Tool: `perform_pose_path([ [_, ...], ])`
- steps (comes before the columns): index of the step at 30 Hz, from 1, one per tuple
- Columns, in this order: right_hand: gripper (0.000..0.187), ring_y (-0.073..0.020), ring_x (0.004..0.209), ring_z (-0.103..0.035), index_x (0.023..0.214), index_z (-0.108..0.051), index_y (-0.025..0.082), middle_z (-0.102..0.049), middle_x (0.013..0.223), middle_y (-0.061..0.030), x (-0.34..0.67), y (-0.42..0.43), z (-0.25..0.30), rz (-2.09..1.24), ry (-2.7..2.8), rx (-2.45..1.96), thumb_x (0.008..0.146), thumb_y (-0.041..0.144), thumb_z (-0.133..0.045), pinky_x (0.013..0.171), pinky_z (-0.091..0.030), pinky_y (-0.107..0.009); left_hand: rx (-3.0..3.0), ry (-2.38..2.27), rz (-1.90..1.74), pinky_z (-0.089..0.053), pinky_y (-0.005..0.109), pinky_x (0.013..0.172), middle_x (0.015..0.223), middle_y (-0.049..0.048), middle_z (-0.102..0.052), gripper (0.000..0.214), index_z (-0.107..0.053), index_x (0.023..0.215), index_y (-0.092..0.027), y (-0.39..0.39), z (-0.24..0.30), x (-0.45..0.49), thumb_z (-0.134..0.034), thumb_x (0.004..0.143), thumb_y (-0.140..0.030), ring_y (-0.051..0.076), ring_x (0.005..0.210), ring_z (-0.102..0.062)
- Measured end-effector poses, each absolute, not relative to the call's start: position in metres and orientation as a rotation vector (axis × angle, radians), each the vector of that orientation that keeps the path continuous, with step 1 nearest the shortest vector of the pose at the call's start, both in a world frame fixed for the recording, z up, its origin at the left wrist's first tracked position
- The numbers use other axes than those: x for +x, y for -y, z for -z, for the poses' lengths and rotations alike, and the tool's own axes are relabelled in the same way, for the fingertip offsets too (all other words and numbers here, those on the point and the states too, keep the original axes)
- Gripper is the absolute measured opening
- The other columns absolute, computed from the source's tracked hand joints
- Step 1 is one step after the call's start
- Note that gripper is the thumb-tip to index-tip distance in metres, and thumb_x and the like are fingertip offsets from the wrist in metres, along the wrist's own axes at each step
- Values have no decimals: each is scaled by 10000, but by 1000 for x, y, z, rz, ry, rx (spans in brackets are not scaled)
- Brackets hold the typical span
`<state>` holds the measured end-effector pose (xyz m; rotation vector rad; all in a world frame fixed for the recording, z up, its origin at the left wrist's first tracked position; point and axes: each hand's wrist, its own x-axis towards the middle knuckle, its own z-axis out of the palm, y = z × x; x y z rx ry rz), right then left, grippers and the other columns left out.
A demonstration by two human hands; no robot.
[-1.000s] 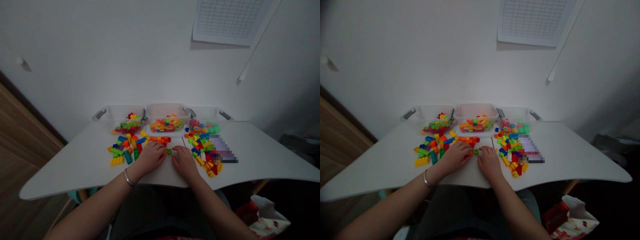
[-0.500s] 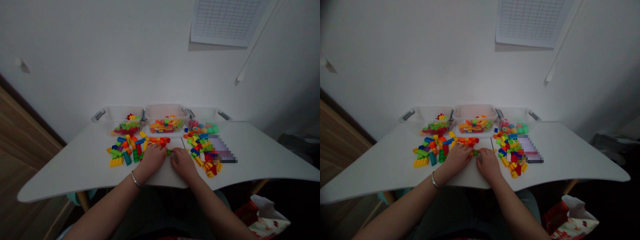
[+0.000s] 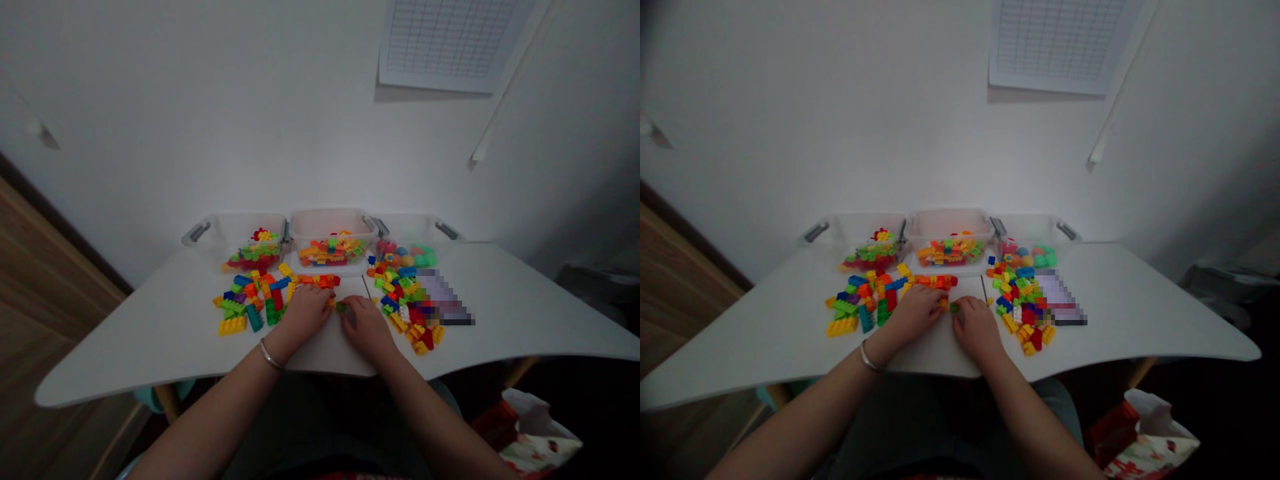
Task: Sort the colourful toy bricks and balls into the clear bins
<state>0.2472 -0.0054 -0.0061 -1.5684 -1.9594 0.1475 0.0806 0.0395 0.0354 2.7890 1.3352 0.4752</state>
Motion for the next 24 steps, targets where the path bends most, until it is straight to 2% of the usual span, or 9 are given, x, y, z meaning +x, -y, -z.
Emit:
perform_pose_path([
  [7,250,-240,1046,-561,1074,-612,164,-643,1109,-97,247,7,4,-156,1956,-1569,835,157,-537,963,-434,-375,2675,-1007,-686,-474,352,924,1063,69,-658,310,-648,1070,-201,-55,-51,75,-546,791,-111,202,1018,-586],
  [12,237,-241,1047,-560,1064,-616,169,-641,1113,-95,247,7,4,-163,1949,-1575,841,163,-537,962,-437,-377,2511,-1029,-1004,-484,363,911,1100,68,-631,441,-587,1173,-191,-82,-72,67,-535,746,-91,187,987,-583],
  [19,229,-240,1050,-562,1054,-624,171,-642,1120,-99,248,8,3,-177,1950,-1577,842,167,-538,966,-440,-379,2564,-1289,-1318,-459,367,904,975,57,-597,245,-625,1033,-175,-121,-106,53,-540,804,-178,202,951,-551],
  [22,227,-235,1054,-561,1049,-628,175,-643,1121,-94,248,7,3,-186,1942,-1571,840,166,-541,968,-438,-374,2654,-1404,-1317,-433,389,921,942,64,-627,202,-627,1009,-176,-130,-109,53,-573,829,-250,226,952,-547],
  [24,224,-230,1057,-562,1046,-632,178,-643,1120,-94,248,7,3,-190,1945,-1564,842,167,-539,962,-439,-367,2689,-1487,-1290,-411,402,951,993,76,-647,198,-629,1010,-181,-134,-110,55,-582,838,-267,244,1001,-544],
])
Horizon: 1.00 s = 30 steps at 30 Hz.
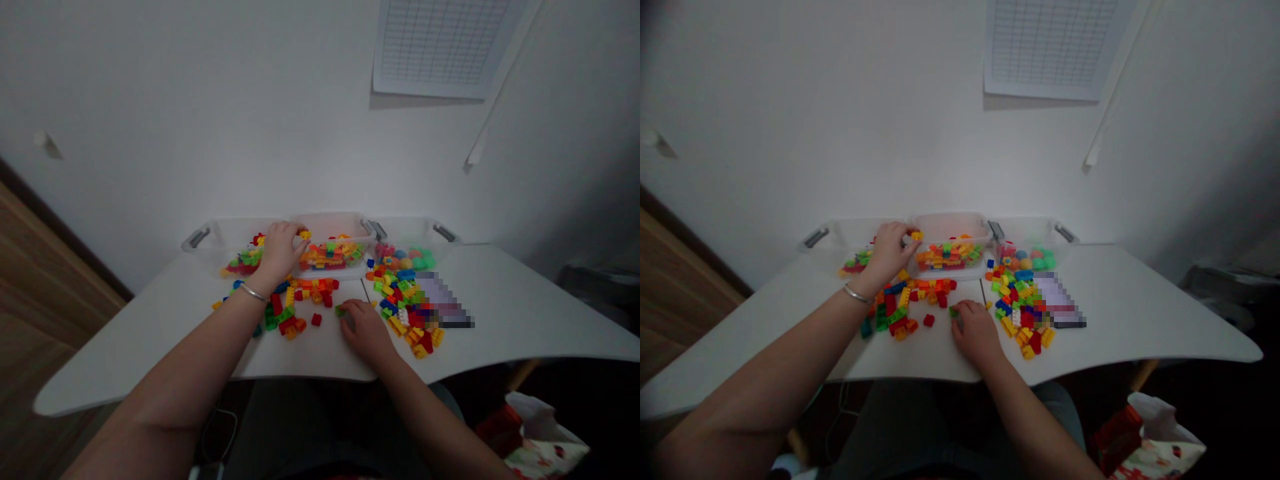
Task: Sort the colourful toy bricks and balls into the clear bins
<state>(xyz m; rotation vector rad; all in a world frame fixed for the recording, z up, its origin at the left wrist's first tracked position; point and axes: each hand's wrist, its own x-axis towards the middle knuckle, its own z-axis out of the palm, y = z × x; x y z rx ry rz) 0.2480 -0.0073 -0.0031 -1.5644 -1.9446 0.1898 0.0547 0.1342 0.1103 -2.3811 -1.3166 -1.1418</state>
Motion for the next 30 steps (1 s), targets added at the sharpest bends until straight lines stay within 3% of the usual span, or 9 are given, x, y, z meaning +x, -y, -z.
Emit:
perform_pose_path([
  [4,221,-227,1058,-559,1046,-639,174,-640,1122,-93,248,8,3,-189,1944,-1570,846,175,-545,970,-432,-363,-2341,1492,1083,-406,384,971,1106,97,-662,250,-619,1085,-170,-142,-112,61,-562,856,-253,246,1064,-561],
  [8,213,-227,1051,-557,1039,-643,168,-640,1117,-92,247,9,1,-185,1950,-1586,848,172,-548,972,-431,-364,-2364,1617,935,-433,377,912,1055,95,-693,290,-631,1116,-175,-148,-110,70,-464,905,-282,237,985,-608],
  [13,200,-227,1042,-561,1019,-651,170,-643,1111,-93,247,8,0,-183,1953,-1574,851,169,-542,966,-436,-365,-2452,1568,787,-421,385,930,923,91,-717,350,-689,874,-146,-151,-103,80,-358,923,-252,212,915,-599],
  [17,195,-225,1045,-563,1011,-651,189,-642,1115,-87,248,7,3,-192,1945,-1565,851,180,-540,965,-442,-373,-2468,1498,704,-414,399,948,883,82,-715,393,-683,825,-149,-152,-100,79,-327,934,-274,212,925,-583],
  [24,219,-233,1054,-563,1045,-634,190,-643,1110,-91,249,6,4,-217,1933,-1557,857,186,-522,964,-444,-384,-2593,1298,550,-385,404,1006,1111,116,-688,405,-665,1052,-128,-156,-100,70,-300,958,-275,220,1059,-581],
  [30,213,-227,1039,-569,1035,-625,184,-651,1087,-88,248,7,2,-205,1919,-1558,845,166,-532,959,-442,-370,-2692,1322,708,-302,436,1109,1389,117,-533,433,-483,1334,-132,-153,-102,65,-355,935,-240,217,1281,-458],
])
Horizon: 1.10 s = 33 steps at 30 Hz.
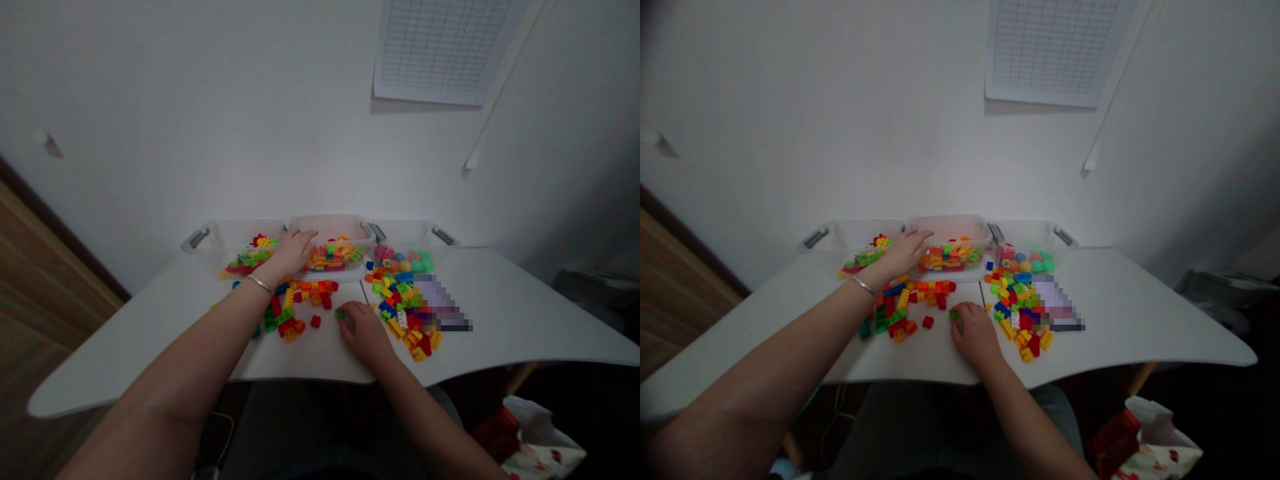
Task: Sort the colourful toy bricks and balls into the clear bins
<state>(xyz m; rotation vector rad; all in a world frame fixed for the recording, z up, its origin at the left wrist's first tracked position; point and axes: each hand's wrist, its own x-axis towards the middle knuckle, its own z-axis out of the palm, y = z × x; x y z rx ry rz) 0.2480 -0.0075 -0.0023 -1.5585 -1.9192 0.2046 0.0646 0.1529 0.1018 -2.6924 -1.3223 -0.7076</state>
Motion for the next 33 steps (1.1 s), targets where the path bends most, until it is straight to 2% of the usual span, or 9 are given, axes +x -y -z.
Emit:
perform_pose_path([
  [4,208,-230,1032,-570,1031,-620,191,-651,1084,-86,248,8,2,-219,1915,-1553,844,172,-530,944,-450,-371,-2704,1295,976,-304,438,1124,1451,133,-455,508,-414,1382,-134,-135,-108,59,-446,883,-225,226,1339,-403],
  [10,219,-232,1028,-568,1047,-605,182,-650,1086,-92,249,6,7,-187,1907,-1538,847,181,-517,947,-450,-382,-2695,1184,1124,-371,448,1081,1332,104,-546,418,-524,1285,-196,-85,-98,55,-469,870,-180,227,1231,-489],
  [14,244,-238,1028,-572,1076,-595,175,-652,1085,-99,249,4,10,-170,1914,-1552,849,189,-509,948,-448,-391,-2880,1158,847,-451,399,987,1146,76,-652,328,-621,1146,-214,-64,-76,55,-490,856,-132,214,1100,-568],
  [18,242,-239,1028,-569,1077,-594,164,-649,1092,-100,249,4,10,-169,1917,-1562,853,193,-507,957,-443,-392,-2939,1166,509,-480,362,898,1025,68,-681,225,-684,1012,-211,-55,-58,57,-511,872,-177,209,979,-604],
  [25,231,-232,1026,-570,1063,-596,178,-652,1079,-96,249,4,10,-155,1927,-1560,850,190,-511,950,-445,-383,-2658,1332,422,-474,377,823,907,95,-657,223,-692,945,-184,-49,-58,64,-478,889,-213,229,894,-603],
  [33,220,-234,1024,-568,1050,-596,180,-649,1077,-92,250,4,9,-177,1934,-1560,850,189,-505,949,-442,-385,-2818,1272,390,-466,358,836,946,84,-684,178,-709,937,-215,-66,-43,60,-559,841,-211,230,924,-614],
])
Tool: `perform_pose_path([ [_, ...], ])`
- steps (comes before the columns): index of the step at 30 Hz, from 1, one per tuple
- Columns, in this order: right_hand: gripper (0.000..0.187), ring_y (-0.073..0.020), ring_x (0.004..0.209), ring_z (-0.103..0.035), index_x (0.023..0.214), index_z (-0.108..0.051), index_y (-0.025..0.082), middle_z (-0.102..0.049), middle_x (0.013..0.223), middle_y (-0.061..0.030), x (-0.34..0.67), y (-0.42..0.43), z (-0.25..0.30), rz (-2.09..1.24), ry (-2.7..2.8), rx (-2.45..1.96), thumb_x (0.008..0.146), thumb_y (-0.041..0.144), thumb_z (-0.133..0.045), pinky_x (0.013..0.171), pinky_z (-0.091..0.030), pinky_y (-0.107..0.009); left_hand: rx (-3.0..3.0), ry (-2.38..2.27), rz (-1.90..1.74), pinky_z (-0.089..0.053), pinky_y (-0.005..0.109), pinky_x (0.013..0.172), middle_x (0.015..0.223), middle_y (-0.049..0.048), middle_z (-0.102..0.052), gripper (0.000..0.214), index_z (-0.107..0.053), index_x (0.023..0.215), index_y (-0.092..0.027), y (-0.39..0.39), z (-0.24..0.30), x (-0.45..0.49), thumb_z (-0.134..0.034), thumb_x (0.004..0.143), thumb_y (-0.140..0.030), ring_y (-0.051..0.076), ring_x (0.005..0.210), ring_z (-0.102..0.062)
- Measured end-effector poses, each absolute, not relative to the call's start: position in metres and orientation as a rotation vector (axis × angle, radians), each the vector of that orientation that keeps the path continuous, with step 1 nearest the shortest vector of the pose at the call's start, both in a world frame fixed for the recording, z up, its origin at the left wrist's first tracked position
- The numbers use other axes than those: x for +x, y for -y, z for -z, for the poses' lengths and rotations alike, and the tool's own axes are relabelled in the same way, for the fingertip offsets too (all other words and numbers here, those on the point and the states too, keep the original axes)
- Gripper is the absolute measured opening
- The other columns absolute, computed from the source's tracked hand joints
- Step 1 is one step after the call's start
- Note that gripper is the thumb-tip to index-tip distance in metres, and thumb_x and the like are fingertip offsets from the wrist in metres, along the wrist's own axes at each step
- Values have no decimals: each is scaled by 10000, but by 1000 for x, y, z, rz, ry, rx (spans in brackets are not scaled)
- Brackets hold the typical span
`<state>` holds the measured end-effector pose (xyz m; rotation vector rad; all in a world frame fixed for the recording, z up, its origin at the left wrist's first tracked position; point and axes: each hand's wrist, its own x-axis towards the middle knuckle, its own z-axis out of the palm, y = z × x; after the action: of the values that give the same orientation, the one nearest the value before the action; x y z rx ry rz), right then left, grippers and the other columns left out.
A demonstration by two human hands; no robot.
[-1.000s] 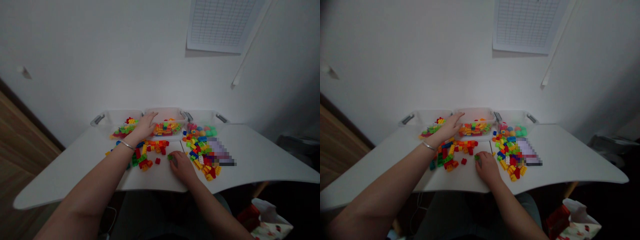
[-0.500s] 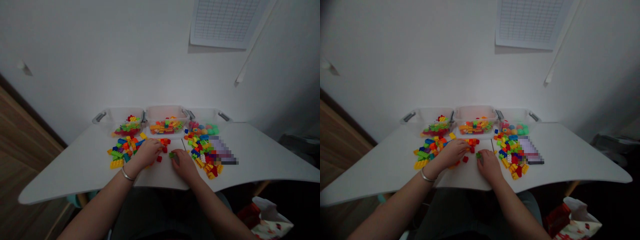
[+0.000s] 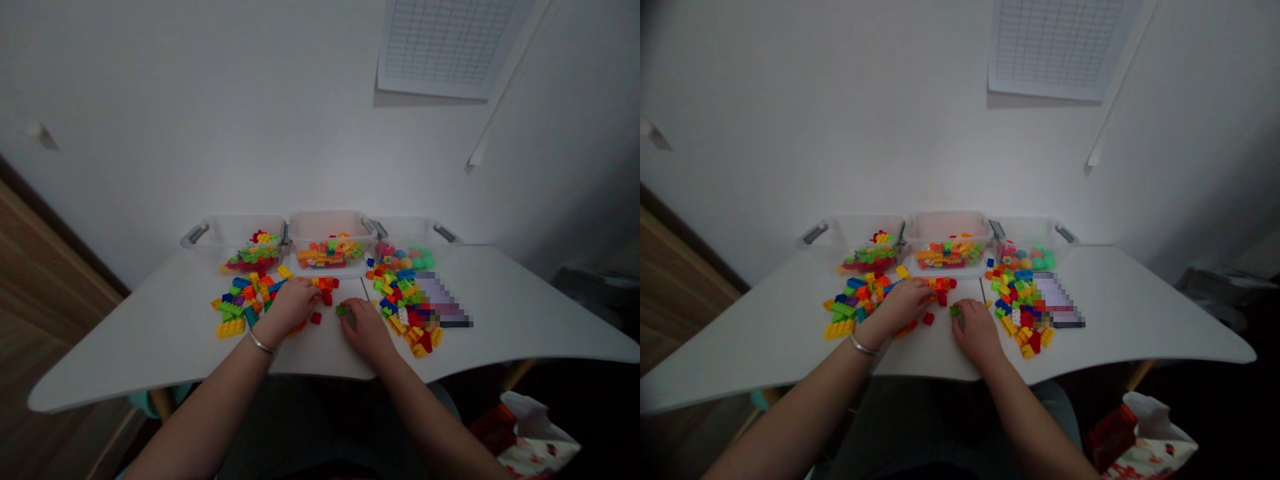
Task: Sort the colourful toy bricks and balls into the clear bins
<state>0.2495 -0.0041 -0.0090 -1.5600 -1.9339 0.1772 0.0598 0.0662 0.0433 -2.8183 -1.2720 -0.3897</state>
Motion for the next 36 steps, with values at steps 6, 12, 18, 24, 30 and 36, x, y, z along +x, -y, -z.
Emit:
perform_pose_path([
  [6,210,-236,1024,-570,1041,-598,185,-649,1071,-90,249,5,8,-171,1933,-1559,855,192,-503,938,-444,-380,-2791,1309,389,-474,381,822,870,96,-689,166,-693,883,-178,-68,-42,59,-533,844,-198,241,867,-621],
  [12,214,-236,1015,-570,1041,-599,190,-651,1074,-83,249,5,7,-188,1929,-1578,841,177,-523,947,-436,-380,-2766,1257,400,-475,355,874,1026,93,-639,204,-682,948,-197,-70,-39,59,-542,811,-141,222,967,-604],
  [18,215,-239,1026,-564,1037,-602,171,-650,1080,-89,249,5,6,-197,1934,-1564,837,165,-525,954,-434,-375,-2676,1274,304,-479,364,847,992,94,-643,241,-660,989,-191,-70,-38,56,-475,855,-119,227,939,-598],
  [24,216,-236,1018,-567,1043,-603,175,-654,1072,-89,248,5,6,-186,1932,-1562,840,173,-530,946,-437,-374,-2717,1313,390,-479,379,842,947,89,-641,155,-641,931,-180,-71,-40,59,-524,836,-142,235,931,-595],
  [30,207,-243,1008,-567,1038,-608,176,-658,1057,-87,248,6,4,-206,1928,-1569,846,173,-529,941,-437,-382,-2762,1164,1270,-500,326,841,1006,60,-621,163,-562,991,-191,-72,-47,61,-567,829,-170,179,942,-592],
  [36,208,-245,1028,-552,1033,-620,171,-657,1063,-91,249,6,5,-201,1928,-1558,843,174,-536,959,-428,-384,-2443,1214,1766,-506,287,754,979,36,-634,228,-570,1061,-200,-88,-73,56,-585,837,-244,140,812,-588],
])
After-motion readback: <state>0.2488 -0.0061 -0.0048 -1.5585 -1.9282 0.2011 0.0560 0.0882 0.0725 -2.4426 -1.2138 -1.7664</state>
